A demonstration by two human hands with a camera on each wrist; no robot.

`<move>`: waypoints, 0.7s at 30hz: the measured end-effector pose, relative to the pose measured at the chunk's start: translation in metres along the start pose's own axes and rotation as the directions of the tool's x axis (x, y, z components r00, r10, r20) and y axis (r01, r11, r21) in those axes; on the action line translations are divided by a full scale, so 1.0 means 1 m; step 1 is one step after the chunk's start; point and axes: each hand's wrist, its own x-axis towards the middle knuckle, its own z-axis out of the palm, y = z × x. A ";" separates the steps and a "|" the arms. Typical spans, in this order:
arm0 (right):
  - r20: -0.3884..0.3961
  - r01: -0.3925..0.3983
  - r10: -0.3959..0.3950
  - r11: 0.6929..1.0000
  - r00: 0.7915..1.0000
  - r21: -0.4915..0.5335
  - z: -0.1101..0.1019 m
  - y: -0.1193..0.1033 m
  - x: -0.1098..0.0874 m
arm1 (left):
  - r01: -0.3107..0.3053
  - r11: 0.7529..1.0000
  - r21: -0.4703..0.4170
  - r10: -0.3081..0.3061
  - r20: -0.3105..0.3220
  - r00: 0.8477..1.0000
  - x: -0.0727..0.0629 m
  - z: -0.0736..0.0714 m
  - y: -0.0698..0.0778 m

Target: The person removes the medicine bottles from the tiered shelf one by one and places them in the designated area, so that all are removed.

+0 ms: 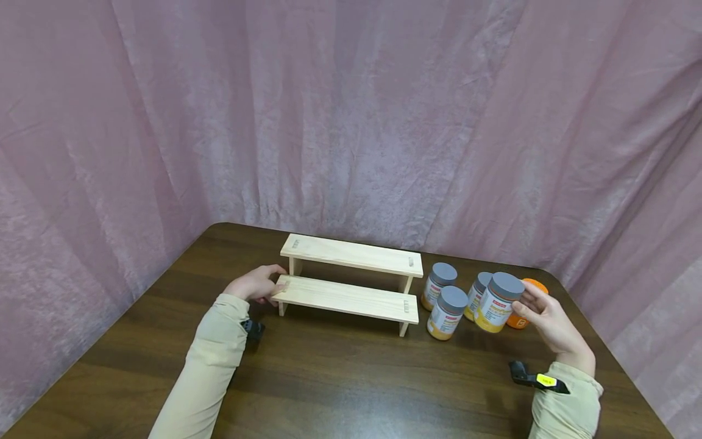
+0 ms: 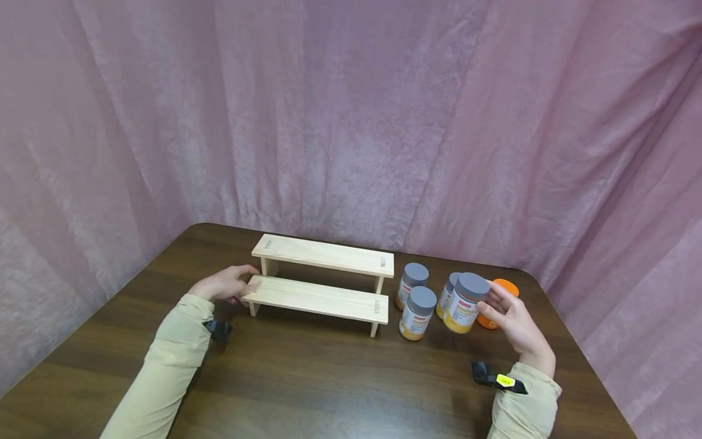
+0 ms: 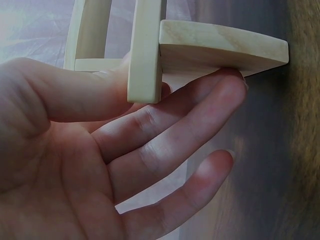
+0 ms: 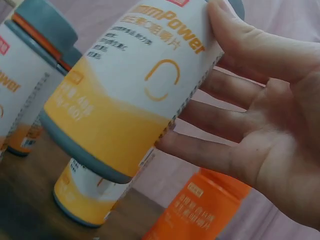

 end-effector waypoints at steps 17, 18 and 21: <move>0.048 -0.215 0.217 0.976 0.975 -0.049 -0.005 0.030 -0.009 | -0.008 1.000 -0.010 0.008 -0.001 1.000 0.000 -0.002 -0.002; 0.054 -0.217 0.219 0.975 0.974 -0.046 -0.006 0.031 -0.009 | -0.008 1.000 -0.012 0.008 -0.001 1.000 0.000 -0.002 -0.002; 0.078 -0.221 0.224 0.974 0.971 -0.052 -0.006 0.034 -0.011 | -0.007 1.000 -0.010 0.007 0.002 1.000 0.001 0.000 -0.002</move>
